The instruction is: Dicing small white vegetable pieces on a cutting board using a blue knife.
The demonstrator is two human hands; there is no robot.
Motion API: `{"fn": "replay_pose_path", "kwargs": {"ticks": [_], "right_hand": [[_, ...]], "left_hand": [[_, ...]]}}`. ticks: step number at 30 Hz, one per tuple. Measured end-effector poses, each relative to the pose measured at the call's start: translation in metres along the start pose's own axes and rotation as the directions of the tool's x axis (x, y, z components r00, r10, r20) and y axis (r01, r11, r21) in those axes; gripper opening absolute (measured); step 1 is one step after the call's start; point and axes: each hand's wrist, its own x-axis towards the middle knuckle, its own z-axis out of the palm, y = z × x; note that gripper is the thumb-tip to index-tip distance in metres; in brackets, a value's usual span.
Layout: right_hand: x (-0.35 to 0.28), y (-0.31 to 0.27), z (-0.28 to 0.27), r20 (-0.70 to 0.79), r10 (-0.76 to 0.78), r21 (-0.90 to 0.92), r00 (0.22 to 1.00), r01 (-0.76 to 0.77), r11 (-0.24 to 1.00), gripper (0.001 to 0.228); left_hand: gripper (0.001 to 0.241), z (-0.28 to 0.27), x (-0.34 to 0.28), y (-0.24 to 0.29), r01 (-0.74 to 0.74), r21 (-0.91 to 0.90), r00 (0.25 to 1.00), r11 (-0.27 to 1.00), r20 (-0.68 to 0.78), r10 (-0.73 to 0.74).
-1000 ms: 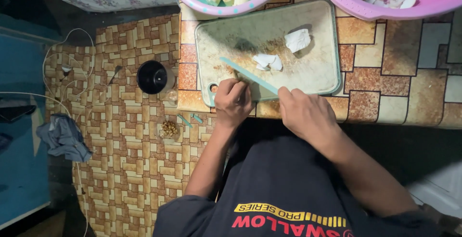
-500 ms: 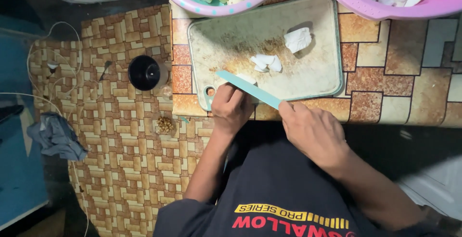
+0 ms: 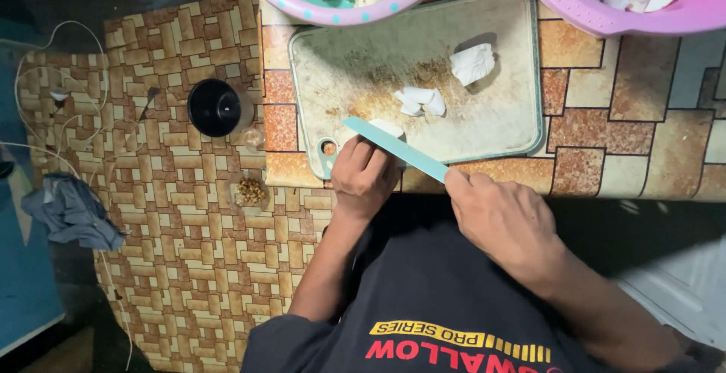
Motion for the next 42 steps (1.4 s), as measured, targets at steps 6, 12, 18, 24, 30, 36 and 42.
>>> {"fn": "replay_pose_path", "kwargs": {"ticks": [6, 12, 18, 24, 30, 36, 42], "right_hand": [[0.004, -0.002, -0.008, 0.084, 0.010, 0.021, 0.996, -0.012, 1.000, 0.020], [0.015, 0.000, -0.009, 0.151, 0.002, 0.056, 0.988, -0.011, 0.998, 0.016], [0.023, -0.002, -0.005, 0.167, -0.005, 0.073, 0.986, -0.007, 0.997, 0.013], [0.035, -0.009, 0.008, 0.148, -0.032, 0.069, 0.989, 0.022, 0.997, 0.011], [0.048, -0.013, -0.001, 0.120, -0.089, 0.092, 0.989, 0.078, 0.993, 0.014], [0.056, -0.015, 0.002, 0.050, -0.136, 0.109, 0.989, 0.130, 0.986, 0.013], [0.061, -0.014, 0.015, 0.039, -0.144, 0.101, 0.989, 0.140, 0.985, 0.011]], "left_hand": [[0.015, 0.003, 0.001, -0.001, 0.010, 0.008, 1.000, 1.000, -0.005, -0.010], [0.016, 0.008, -0.016, -0.007, 0.024, 0.000, 0.999, 1.000, 0.023, -0.024], [0.016, 0.004, -0.007, -0.007, 0.044, -0.049, 0.998, 0.998, 0.047, -0.042], [0.021, -0.005, 0.012, -0.003, 0.050, -0.047, 0.997, 0.998, 0.059, -0.048], [0.022, -0.002, 0.007, -0.005, 0.048, -0.022, 0.997, 0.999, 0.057, -0.046], [0.024, -0.004, 0.011, -0.003, 0.055, -0.003, 0.996, 0.998, 0.075, -0.055], [0.024, -0.002, 0.007, -0.004, 0.046, 0.014, 0.997, 0.999, 0.067, -0.047]]}}
